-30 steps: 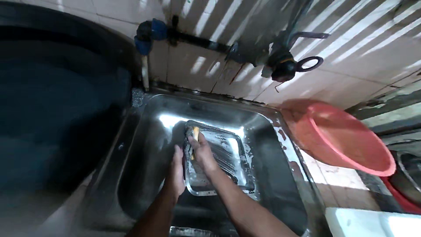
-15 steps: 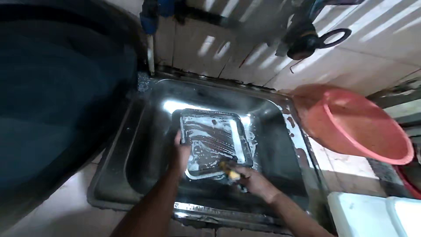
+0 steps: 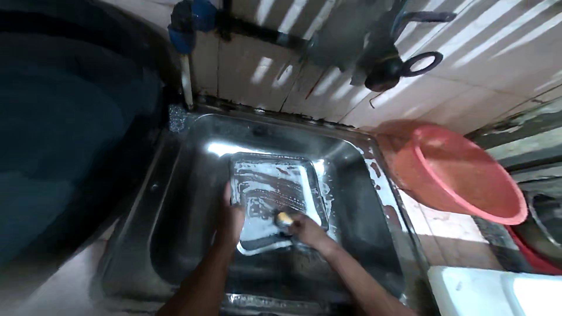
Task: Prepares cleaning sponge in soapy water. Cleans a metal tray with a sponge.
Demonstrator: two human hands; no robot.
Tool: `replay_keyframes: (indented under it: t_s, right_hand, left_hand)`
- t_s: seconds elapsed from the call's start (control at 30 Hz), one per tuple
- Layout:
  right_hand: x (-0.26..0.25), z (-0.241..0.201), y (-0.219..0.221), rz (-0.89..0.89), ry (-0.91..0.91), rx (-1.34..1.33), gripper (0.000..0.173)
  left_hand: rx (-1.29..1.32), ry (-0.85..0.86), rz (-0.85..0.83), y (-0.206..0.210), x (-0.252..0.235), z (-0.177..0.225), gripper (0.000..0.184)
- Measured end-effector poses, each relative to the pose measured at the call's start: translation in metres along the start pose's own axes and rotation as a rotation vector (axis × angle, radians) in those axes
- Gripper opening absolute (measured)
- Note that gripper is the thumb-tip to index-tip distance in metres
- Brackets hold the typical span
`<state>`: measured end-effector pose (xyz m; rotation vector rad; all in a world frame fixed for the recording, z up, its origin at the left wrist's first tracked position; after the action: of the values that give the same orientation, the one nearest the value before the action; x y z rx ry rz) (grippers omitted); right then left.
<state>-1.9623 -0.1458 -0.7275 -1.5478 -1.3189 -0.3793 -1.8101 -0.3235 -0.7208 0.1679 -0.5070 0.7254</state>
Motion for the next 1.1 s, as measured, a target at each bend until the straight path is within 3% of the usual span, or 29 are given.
replay_keyframes:
  t_s: [0.07, 0.13, 0.27, 0.33, 0.4, 0.47, 0.63, 0.77, 0.9, 1.0, 1.1]
  right_hand:
    - [-0.012, 0.044, -0.029, 0.158, 0.205, 0.005, 0.047]
    - [-0.017, 0.028, -0.033, 0.263, 0.253, -0.006, 0.052]
    - [-0.028, -0.102, 0.024, 0.337, -0.149, 0.093, 0.052]
    - [-0.046, -0.125, 0.029, 0.376, -0.274, 0.174, 0.05]
    - [-0.07, -0.106, 0.001, 0.434, -0.261, 0.227, 0.048]
    - [-0.084, -0.07, -0.04, 0.463, -0.129, 0.243, 0.042]
    - [-0.09, -0.001, -0.096, 0.281, 0.228, 0.442, 0.04]
    - [-0.057, 0.007, -0.077, 0.076, 0.334, 0.533, 0.039]
    - [-0.008, 0.034, -0.034, -0.114, 0.34, 0.548, 0.048]
    - [0.007, 0.051, -0.017, -0.122, 0.36, 0.394, 0.055]
    - [0.025, 0.042, -0.006, -0.107, 0.352, 0.051, 0.051]
  left_hand:
    - [0.015, 0.004, -0.003, 0.001, -0.001, 0.003, 0.078]
    - [0.072, -0.024, -0.034, 0.005, 0.0, 0.003, 0.08]
    - [0.083, -0.037, -0.066, 0.008, 0.001, 0.003, 0.085]
    - [0.036, -0.048, -0.047, 0.007, 0.002, 0.005, 0.083]
    - [-0.006, -0.06, -0.049, 0.005, 0.004, 0.008, 0.084]
    - [-0.007, -0.053, -0.04, 0.005, 0.004, 0.01, 0.082]
    - [-0.044, -0.063, -0.043, 0.008, 0.005, 0.015, 0.078]
    - [-0.131, -0.117, -0.018, 0.004, 0.008, 0.016, 0.077]
    - [-0.073, -0.045, 0.01, 0.003, 0.004, 0.005, 0.075]
    - [-0.123, -0.013, 0.012, 0.002, 0.005, 0.008, 0.071]
    - [-0.278, -0.031, 0.032, 0.001, 0.009, 0.006, 0.063]
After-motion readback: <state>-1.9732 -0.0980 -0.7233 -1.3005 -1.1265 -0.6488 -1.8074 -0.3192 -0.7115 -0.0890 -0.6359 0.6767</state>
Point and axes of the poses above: each hand's wrist, its own x-axis away from the middle knuckle, its own y-axis out of the palm, z = x × y, the point moved 5 cm from there along -x, towards the middle knuckle, and after that the axes turned 11 degrees about -z, right-handed, at the moved point
